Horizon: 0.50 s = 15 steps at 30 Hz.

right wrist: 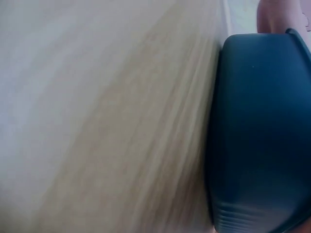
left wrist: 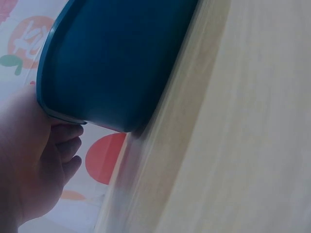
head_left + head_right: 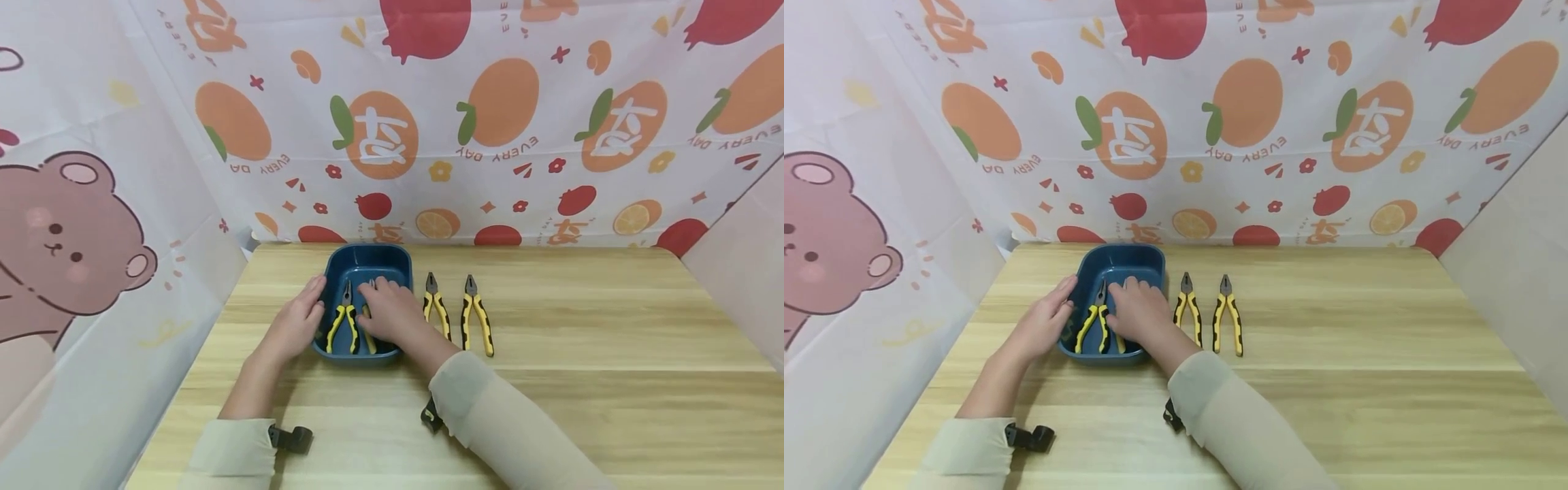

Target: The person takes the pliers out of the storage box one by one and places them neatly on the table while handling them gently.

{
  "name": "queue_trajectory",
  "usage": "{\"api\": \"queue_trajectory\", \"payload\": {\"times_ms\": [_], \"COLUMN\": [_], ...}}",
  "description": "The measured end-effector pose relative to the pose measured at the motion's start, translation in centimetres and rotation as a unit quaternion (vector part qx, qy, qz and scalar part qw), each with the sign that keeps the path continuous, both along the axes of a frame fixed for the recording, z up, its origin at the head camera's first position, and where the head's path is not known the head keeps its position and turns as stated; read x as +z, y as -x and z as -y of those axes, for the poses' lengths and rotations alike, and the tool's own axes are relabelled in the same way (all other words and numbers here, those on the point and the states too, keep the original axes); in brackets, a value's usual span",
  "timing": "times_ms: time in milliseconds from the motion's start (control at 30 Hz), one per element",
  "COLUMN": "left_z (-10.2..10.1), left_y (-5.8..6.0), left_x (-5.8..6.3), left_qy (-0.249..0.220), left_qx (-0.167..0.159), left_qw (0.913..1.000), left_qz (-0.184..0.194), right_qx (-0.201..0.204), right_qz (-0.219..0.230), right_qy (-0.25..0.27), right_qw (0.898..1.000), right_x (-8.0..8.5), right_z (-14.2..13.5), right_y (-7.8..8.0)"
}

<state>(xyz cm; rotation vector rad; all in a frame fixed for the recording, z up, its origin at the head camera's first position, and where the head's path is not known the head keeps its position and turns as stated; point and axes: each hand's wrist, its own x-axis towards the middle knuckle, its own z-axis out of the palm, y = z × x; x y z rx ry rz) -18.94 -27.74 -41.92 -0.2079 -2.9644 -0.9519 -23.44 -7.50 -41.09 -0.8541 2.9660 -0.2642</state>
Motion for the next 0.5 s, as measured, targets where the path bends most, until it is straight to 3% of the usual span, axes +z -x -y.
{"api": "queue_trajectory", "payload": {"times_ms": [500], "left_z": [0.10], "left_y": [0.13], "left_x": [-0.04], "left_qy": [-0.001], "left_qx": [0.000], "left_qw": [1.0000], "left_qz": [-0.003], "right_qx": [0.002], "right_qz": [0.041], "right_qy": [-0.106], "right_qw": [0.993], "right_x": [0.05], "right_z": [0.49], "right_y": [0.12]}}
